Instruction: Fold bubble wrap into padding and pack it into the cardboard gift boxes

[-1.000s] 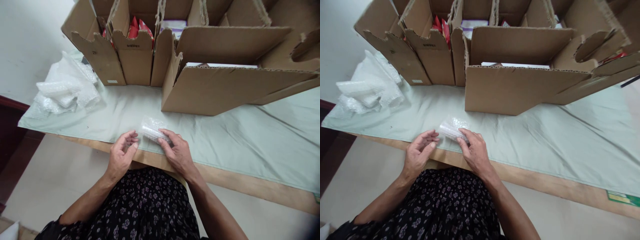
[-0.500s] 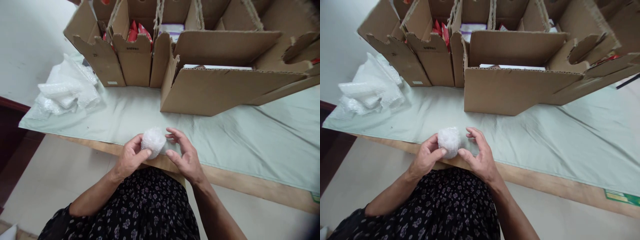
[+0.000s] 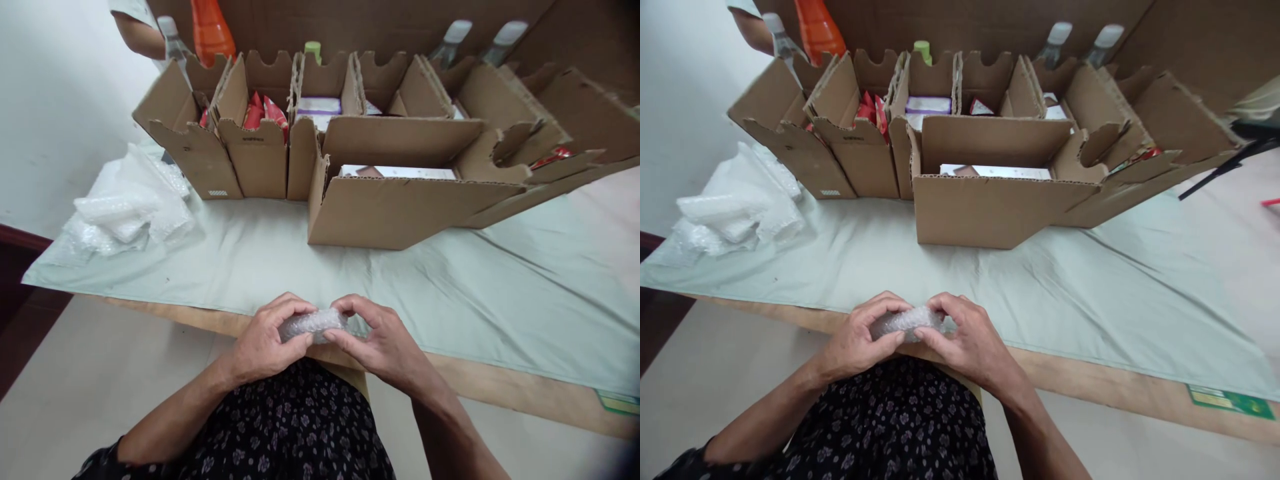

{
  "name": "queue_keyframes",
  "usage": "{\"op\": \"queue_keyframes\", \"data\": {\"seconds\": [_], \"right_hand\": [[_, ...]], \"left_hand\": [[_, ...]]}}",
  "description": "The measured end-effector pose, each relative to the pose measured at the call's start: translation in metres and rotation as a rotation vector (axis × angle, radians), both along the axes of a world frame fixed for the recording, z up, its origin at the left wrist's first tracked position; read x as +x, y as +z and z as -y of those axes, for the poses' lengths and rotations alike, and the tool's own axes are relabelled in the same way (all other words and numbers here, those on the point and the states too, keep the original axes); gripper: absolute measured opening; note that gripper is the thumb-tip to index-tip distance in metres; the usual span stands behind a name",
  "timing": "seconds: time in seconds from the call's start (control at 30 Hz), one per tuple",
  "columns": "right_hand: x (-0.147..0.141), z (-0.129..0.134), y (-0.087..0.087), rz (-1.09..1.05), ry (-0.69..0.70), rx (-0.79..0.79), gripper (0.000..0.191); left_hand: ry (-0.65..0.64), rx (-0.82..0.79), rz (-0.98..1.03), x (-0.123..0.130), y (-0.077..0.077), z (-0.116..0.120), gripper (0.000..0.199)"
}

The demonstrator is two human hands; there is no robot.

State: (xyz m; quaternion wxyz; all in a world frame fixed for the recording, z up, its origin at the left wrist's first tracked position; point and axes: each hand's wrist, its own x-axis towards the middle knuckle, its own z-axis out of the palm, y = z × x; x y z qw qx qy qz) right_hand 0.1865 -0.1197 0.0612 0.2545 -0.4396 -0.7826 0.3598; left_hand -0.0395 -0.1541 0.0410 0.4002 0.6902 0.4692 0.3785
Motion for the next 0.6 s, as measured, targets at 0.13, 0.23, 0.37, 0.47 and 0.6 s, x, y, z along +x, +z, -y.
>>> {"op": "queue_keyframes", "data": {"seconds": [0.13, 0.23, 0.37, 0.47, 0.6], "right_hand": [[0.011, -0.002, 0.01, -0.018, -0.06, 0.043, 0.011], [0.02, -0.005, 0.02, -0.011, -0.101, 0.094, 0.013], [0.038, -0.011, 0.039, -0.005, -0.186, 0.209, 0.016], [0.051, -0.014, 0.057, -0.077, -0.283, 0.258, 0.018], [0.06, -0.023, 0.081, -0.243, -0.556, 0.313, 0.028]], "left_hand": [[0.109, 0.317, -0.078, -0.008, 0.016, -0.028, 0.039], [0.218, 0.577, -0.175, -0.005, 0.031, -0.066, 0.043], [0.225, 0.752, -0.237, 0.006, 0.044, -0.12, 0.057], [0.202, 0.754, -0.268, 0.013, 0.046, -0.147, 0.06], [0.251, 0.756, -0.276, 0.014, 0.045, -0.157, 0.043]]}}
